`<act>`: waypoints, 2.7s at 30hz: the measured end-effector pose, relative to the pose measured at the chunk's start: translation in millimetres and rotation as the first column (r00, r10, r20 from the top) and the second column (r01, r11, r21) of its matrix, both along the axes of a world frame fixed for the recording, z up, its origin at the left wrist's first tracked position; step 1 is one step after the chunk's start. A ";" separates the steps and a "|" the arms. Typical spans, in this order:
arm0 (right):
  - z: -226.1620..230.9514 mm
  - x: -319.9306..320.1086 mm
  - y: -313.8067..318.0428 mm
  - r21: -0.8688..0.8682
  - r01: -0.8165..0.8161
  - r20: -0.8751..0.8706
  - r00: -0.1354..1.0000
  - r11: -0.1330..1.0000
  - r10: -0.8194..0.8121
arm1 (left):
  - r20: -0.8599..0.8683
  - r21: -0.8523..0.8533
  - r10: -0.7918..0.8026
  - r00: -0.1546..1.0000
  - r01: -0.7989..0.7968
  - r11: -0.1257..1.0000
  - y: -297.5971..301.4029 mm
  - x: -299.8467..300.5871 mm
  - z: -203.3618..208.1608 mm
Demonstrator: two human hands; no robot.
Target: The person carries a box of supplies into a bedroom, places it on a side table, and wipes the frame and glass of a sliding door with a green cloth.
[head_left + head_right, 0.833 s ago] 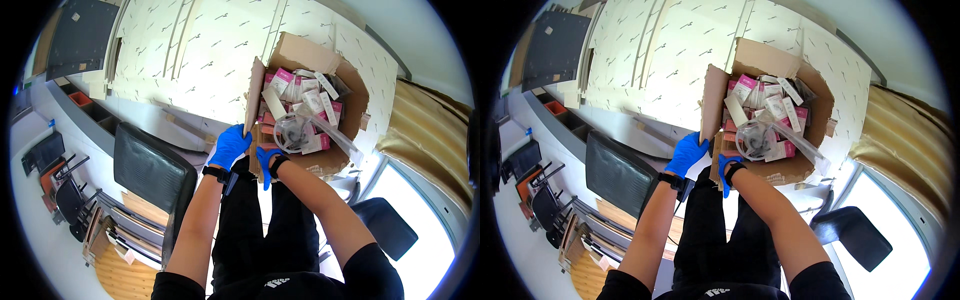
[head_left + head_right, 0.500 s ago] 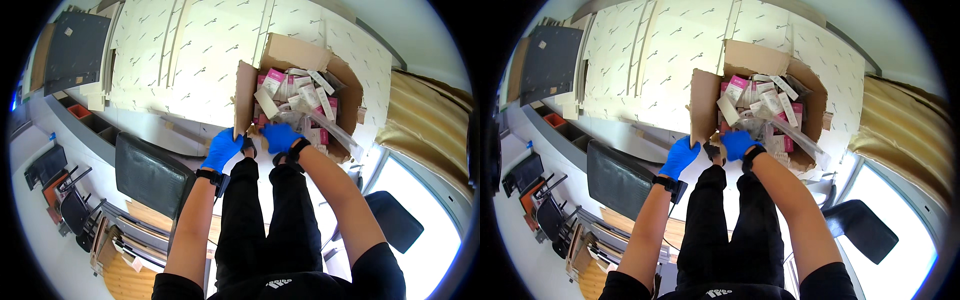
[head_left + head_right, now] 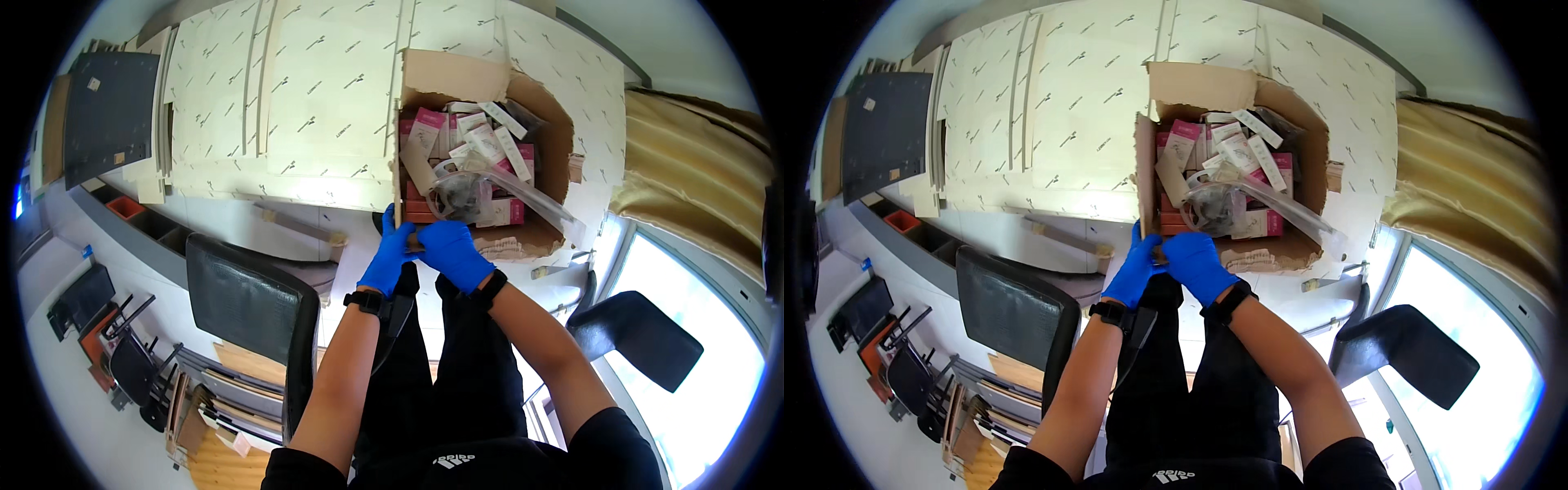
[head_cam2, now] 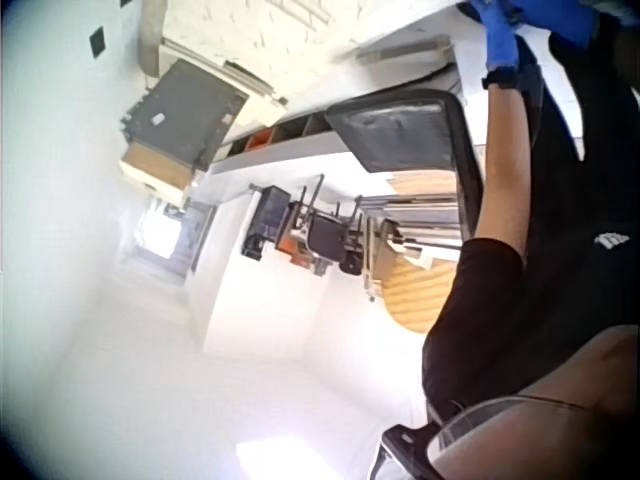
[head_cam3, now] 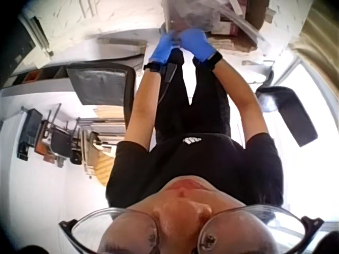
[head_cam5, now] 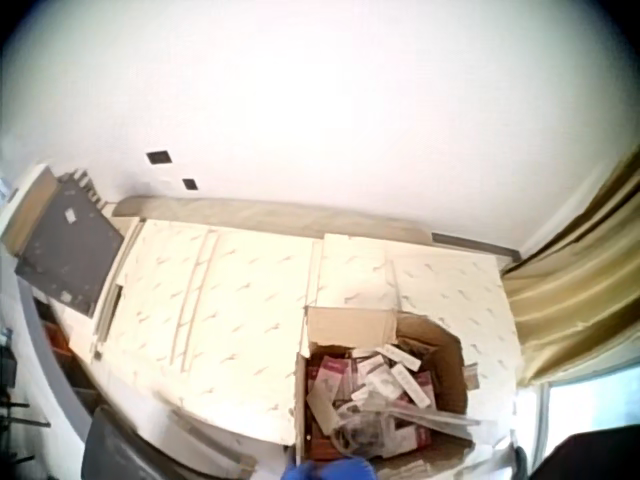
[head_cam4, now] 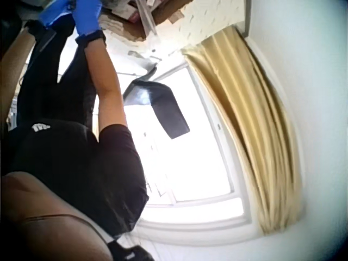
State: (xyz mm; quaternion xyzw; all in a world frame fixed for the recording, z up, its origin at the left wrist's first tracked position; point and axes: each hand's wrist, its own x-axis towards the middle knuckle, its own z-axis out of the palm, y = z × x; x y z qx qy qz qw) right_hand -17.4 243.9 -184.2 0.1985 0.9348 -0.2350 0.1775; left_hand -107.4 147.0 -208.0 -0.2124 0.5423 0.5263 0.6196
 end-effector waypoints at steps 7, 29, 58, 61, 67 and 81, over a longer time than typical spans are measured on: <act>15.7 15.1 -9.0 -0.150 0.272 -0.180 0.938 0.950 -0.297 | -0.082 0.049 0.176 0.981 -0.173 0.984 7.2 20.3 -5.6; 96.2 217.9 163.6 0.118 0.846 -0.432 0.515 0.519 -0.740 | -0.447 -0.147 -0.019 0.895 -0.052 0.988 50.9 74.9 -6.4; 63.1 162.3 146.0 -0.013 0.589 -0.150 0.798 0.808 -0.584 | -0.706 -0.379 -0.265 0.657 -0.035 0.925 44.4 80.1 -16.4; 54.8 122.9 131.4 -0.029 0.470 -0.097 0.877 0.882 -0.471 | -0.772 -0.278 -0.137 0.621 -0.136 0.951 37.5 77.9 -20.8; 71.4 92.0 121.5 -0.055 0.288 -0.170 0.941 0.956 -0.293 | -0.714 -0.277 -0.118 0.690 -0.123 0.953 29.7 68.4 -15.7; 43.6 -88.8 207.9 0.449 0.240 -0.369 0.927 0.861 -0.066 | -0.798 -0.232 -0.150 0.583 -0.068 0.970 -3.0 62.7 -17.7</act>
